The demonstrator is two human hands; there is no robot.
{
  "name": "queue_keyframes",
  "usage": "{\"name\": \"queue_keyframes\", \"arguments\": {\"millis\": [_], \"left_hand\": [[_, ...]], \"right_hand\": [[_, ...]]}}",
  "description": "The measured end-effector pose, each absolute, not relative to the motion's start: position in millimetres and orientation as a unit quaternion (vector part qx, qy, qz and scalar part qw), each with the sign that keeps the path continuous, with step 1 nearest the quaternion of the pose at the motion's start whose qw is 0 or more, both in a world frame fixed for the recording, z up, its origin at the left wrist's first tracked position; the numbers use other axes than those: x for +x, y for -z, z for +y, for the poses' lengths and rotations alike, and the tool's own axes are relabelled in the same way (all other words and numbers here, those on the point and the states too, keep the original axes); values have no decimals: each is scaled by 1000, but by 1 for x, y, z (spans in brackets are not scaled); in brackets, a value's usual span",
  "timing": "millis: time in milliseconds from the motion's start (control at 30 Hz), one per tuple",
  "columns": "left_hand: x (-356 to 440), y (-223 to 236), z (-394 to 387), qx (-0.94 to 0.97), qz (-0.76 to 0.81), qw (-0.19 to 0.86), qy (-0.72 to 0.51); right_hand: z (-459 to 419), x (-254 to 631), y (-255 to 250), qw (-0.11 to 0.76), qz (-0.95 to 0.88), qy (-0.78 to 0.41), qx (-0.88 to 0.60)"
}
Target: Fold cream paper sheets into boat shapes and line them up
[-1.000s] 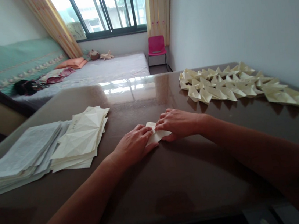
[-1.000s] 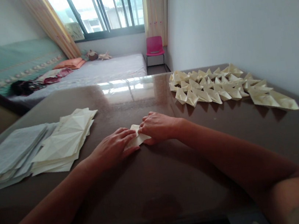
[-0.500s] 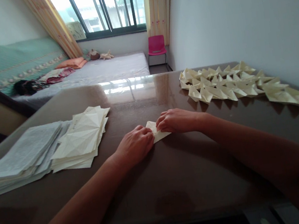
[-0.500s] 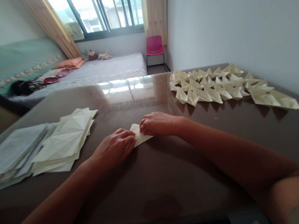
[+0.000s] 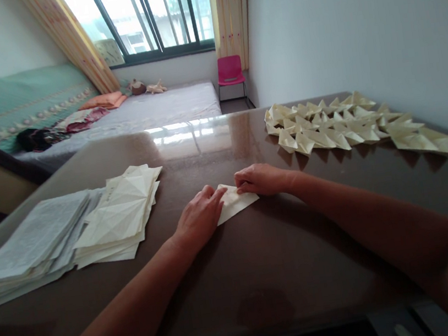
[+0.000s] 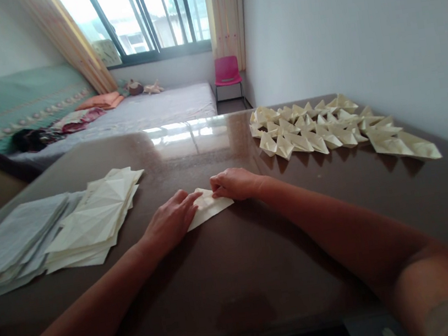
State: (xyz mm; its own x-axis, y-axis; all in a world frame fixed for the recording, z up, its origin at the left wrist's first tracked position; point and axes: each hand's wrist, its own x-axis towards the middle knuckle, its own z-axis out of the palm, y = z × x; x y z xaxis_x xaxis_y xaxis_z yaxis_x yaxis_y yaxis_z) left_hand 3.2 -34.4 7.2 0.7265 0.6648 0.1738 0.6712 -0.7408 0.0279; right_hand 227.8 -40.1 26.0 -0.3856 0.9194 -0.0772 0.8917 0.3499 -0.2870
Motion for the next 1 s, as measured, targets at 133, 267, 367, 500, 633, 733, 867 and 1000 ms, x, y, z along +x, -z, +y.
{"name": "queue_keyframes", "arguments": {"millis": [133,267,367,500,633,733,867,1000], "left_hand": [[2,-15,-38,-956,-274,64,77],[1,-21,-40,-970,-234,62,28],[2,-21,-42,-969,-236,66,20],[3,-16,-47,-968,-234,90,21],[2,-18,-51,-967,-227,115,28],[0,-23,-52,-966,-231,113,28],[-2,-27,-48,-967,-241,81,24],[-4,-23,-43,-968,-235,70,51]], "right_hand": [[-41,226,-29,32,-815,-116,-567],[-51,217,-35,42,-854,-6,-518],[-71,199,-37,-31,-886,39,-461],[-95,174,-35,-93,-866,86,-483],[-102,166,-37,-155,-846,89,-503],[-101,177,-38,-186,-821,89,-532],[-100,198,-41,-157,-812,97,-554],[-88,208,-47,-120,-798,32,-590]]}}
